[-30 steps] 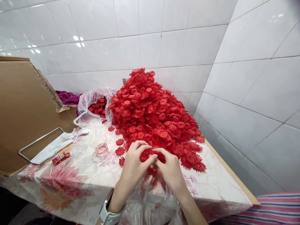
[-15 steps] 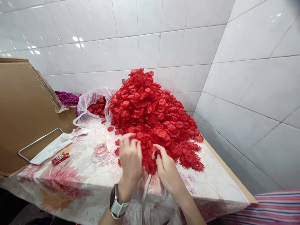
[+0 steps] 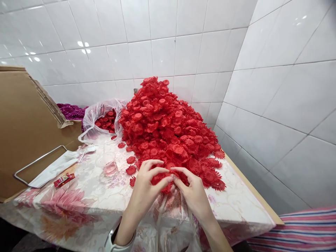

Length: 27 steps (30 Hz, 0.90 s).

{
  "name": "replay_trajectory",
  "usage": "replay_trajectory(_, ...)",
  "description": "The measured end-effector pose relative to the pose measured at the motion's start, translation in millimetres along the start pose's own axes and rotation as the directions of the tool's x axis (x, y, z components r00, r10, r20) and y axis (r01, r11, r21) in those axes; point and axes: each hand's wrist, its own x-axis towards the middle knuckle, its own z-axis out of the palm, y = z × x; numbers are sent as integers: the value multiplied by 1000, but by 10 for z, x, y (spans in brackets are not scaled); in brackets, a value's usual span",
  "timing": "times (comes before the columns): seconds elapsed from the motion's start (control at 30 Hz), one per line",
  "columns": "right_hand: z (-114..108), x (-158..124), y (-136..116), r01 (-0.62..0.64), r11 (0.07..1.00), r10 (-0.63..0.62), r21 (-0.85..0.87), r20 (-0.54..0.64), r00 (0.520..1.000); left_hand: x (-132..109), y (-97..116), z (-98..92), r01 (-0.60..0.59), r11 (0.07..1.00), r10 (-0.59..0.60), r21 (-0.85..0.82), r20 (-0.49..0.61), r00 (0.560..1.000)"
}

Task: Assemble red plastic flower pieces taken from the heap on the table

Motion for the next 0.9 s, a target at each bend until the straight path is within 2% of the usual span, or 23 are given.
replay_trajectory(0.07, 9, -5, -20, 23, 999, -24, -30, -35, 999, -22, 66, 7, 30, 994, -25, -110, 46, 999)
replay_trajectory(0.17, 24, -26, -64, 47, 997, -51, -68, -50, 997, -24, 95, 46, 73, 986, -72, -150, 7, 997)
replay_trajectory(0.27, 31, -54, -83, 94, 985, -95, -142, 0, 996, 9, 48, 77, 65, 987, -70, -149, -29, 997)
replay_trajectory(0.37, 14, -72, -45, 170, 966, -157, -195, 82, 984, 68, -64, 54, 63, 997, -71, -47, -201, 977)
replay_trajectory(0.43, -10, -75, -3, 163, 966, -153, -199, 67, 986, 108, -153, 10, 90, 996, -80, 18, -324, 943)
replay_trajectory(0.47, -23, -76, 14, 139, 972, -135, -192, 35, 990, 122, -191, -14, 98, 995, -82, 30, -348, 934)
replay_trajectory(0.53, -35, -75, 25, 95, 984, -101, -151, -28, 995, 131, -235, -52, 88, 996, -77, 19, -319, 945)
replay_trajectory(0.6, -21, -76, 3, 90, 989, -96, -116, -44, 994, 114, -227, -65, 56, 998, -56, -10, -243, 968)
replay_trajectory(0.7, 39, -71, -64, 137, 983, -138, -122, 6, 990, 64, -151, -41, 20, 995, -30, -94, -110, 993)
replay_trajectory(0.77, 79, -62, -100, 152, 979, -146, -133, 52, 988, 38, -99, -20, 6, 991, -14, -135, -59, 998)
replay_trajectory(0.83, 101, -51, -119, 153, 976, -141, -157, 81, 987, 31, -70, -10, 3, 993, -12, -120, -76, 997)
replay_trajectory(0.9, 101, -44, -121, 154, 967, -143, -202, 65, 988, 42, -70, -17, 7, 998, -16, -63, -146, 989)
